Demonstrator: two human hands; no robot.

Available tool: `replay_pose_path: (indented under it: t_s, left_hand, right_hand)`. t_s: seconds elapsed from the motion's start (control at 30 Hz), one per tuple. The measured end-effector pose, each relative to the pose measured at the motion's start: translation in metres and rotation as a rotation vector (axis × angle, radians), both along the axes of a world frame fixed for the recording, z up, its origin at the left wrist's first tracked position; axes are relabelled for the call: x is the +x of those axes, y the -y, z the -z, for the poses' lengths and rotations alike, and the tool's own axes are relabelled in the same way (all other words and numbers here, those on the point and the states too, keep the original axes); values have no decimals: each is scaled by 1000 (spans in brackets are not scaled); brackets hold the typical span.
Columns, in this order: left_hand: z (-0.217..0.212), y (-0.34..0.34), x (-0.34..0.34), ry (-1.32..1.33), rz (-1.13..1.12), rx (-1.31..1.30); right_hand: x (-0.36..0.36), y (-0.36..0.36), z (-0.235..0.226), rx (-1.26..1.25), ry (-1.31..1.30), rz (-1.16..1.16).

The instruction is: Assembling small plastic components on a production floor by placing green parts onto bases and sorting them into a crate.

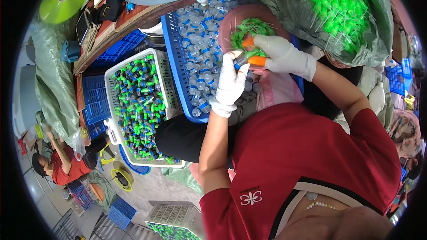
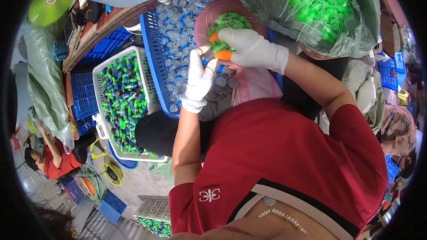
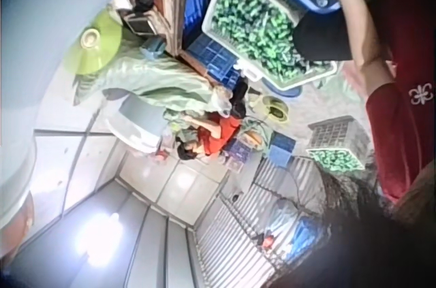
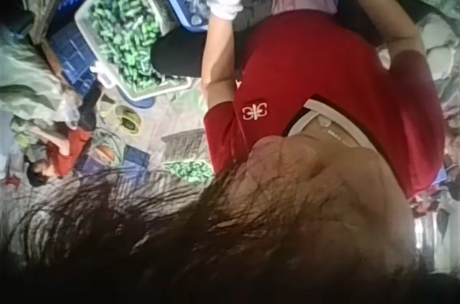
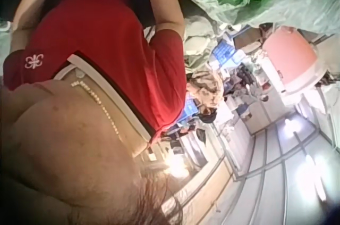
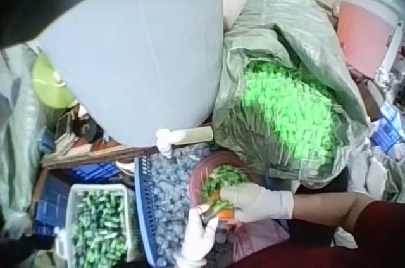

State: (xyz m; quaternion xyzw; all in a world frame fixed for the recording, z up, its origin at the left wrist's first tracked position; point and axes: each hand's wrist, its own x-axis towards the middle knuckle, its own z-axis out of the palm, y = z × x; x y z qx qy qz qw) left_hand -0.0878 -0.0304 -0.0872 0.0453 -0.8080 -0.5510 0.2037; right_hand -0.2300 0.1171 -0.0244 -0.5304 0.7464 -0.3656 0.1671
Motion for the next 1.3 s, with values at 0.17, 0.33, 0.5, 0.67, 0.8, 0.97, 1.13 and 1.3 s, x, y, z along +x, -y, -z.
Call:
replay_pose_path:
  t_s: [0.17, 0.33, 0.5, 0.67, 0.8, 0.97, 1.13, 1.3]
  left_hand:
    - [11, -15, 17, 79, 13, 126]
    - [5, 3, 36, 29, -121, -246]
    - [-20, 78, 60, 158, -801, -877]
    - [21, 68, 54, 353, -288, -882]
    - [67, 65, 55, 536, -182, -846]
    - [54, 69, 37, 332, -313, -322]
    - [4, 53, -14, 48, -236, 407]
    - [-29, 45, -45, -161, -102, 869]
  right_hand:
    - [16, -14, 44, 58, -34, -22]
    - [16, 3, 54, 173, 306, -78]
    - [-35, 26, 86, 223, -235, 16]
    - [-48, 53, 123, 354, -65, 255]
    - [-56, 55, 131, 479, -167, 249]
    - [-51, 32, 103, 169, -321, 159]
    - [-23, 34, 47, -89, 191, 188]
    - [-8, 36, 22, -197, 138, -12]
